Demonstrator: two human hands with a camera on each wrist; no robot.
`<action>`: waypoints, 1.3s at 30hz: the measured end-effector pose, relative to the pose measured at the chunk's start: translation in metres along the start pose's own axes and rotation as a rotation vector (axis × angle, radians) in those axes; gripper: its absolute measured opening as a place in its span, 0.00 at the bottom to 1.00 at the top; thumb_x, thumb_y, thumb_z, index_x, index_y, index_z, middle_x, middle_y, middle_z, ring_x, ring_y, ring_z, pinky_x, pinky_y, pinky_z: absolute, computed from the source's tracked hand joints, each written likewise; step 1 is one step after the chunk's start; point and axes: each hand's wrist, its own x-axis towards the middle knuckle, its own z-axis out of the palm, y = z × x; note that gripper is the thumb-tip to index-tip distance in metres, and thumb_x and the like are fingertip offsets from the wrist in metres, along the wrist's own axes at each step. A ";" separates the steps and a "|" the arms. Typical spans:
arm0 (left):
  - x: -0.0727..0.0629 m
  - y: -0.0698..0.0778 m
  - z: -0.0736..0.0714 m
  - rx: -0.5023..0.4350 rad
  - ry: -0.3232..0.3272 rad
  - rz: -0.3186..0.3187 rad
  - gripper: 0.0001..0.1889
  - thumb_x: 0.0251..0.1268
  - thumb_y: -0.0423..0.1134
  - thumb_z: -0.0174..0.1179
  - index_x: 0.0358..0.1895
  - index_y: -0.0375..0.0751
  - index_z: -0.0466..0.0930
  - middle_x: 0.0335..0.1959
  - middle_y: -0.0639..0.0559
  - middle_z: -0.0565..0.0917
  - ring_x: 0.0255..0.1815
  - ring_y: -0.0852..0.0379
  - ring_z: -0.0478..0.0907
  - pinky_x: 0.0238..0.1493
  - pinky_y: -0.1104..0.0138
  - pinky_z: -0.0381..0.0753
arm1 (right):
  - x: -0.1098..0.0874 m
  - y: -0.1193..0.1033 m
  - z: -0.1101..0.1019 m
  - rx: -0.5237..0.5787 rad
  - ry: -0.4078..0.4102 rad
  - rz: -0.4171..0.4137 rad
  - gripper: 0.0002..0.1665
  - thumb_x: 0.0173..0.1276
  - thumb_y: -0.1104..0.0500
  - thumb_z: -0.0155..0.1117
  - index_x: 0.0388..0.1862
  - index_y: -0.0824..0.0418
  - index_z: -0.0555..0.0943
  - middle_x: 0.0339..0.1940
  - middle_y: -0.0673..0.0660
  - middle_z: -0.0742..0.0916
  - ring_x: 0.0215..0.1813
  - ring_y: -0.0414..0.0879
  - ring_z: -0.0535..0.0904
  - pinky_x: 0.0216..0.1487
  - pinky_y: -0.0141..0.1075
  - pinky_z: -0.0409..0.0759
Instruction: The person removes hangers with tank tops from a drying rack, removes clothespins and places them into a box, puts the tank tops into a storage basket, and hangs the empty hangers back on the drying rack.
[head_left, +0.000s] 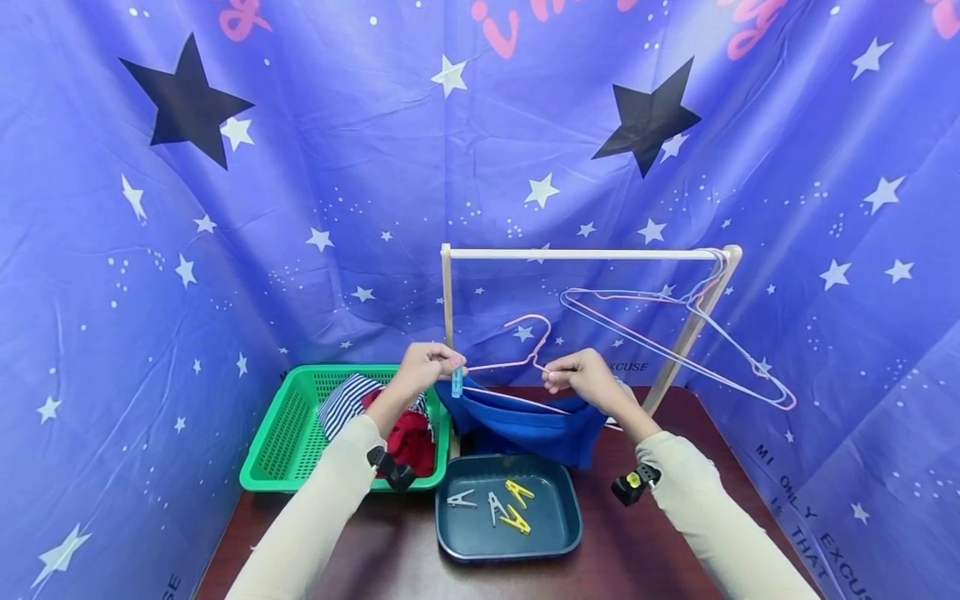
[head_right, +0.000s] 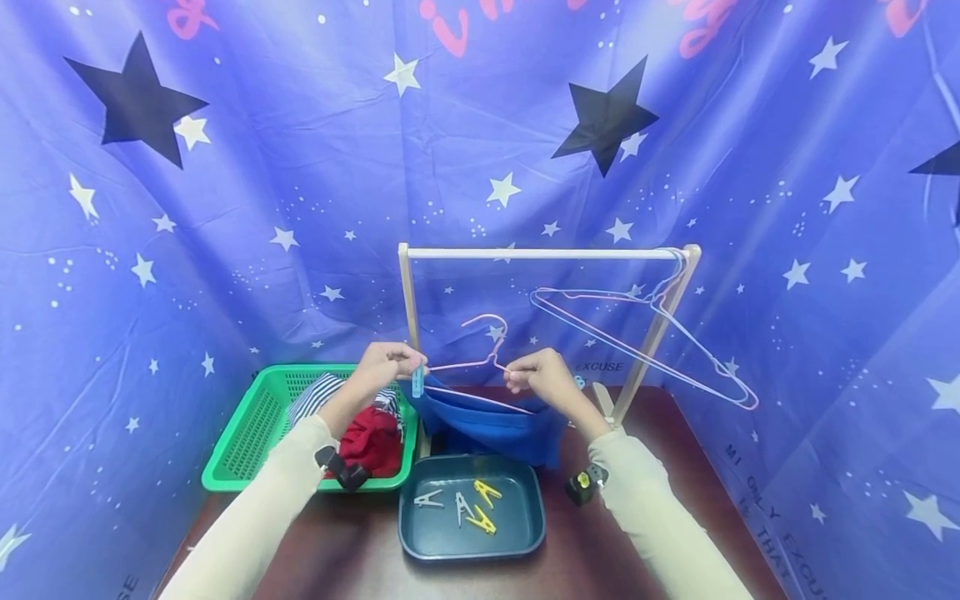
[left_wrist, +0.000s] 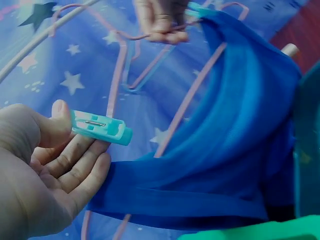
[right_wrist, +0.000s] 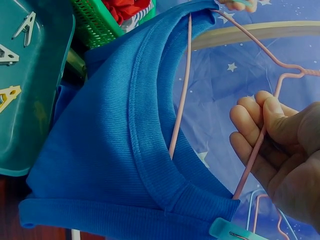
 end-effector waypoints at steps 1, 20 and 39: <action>-0.001 -0.003 0.003 0.034 -0.017 0.012 0.10 0.69 0.27 0.62 0.45 0.18 0.83 0.35 0.35 0.90 0.32 0.62 0.87 0.47 0.61 0.88 | 0.000 0.000 0.000 0.001 0.003 0.005 0.10 0.72 0.74 0.60 0.45 0.80 0.85 0.36 0.72 0.90 0.33 0.44 0.89 0.41 0.40 0.89; -0.025 -0.058 0.048 0.488 -0.318 0.225 0.07 0.63 0.31 0.69 0.41 0.30 0.88 0.32 0.48 0.91 0.31 0.67 0.83 0.37 0.70 0.83 | -0.001 0.002 -0.008 0.003 0.050 0.049 0.11 0.72 0.71 0.62 0.46 0.79 0.85 0.37 0.72 0.90 0.34 0.49 0.90 0.42 0.36 0.88; -0.045 -0.104 0.077 0.896 -0.497 0.200 0.11 0.60 0.41 0.74 0.44 0.41 0.88 0.41 0.50 0.90 0.41 0.60 0.85 0.43 0.69 0.82 | -0.002 0.000 -0.008 0.026 0.030 0.039 0.11 0.71 0.72 0.61 0.46 0.81 0.84 0.37 0.72 0.90 0.31 0.40 0.88 0.42 0.38 0.89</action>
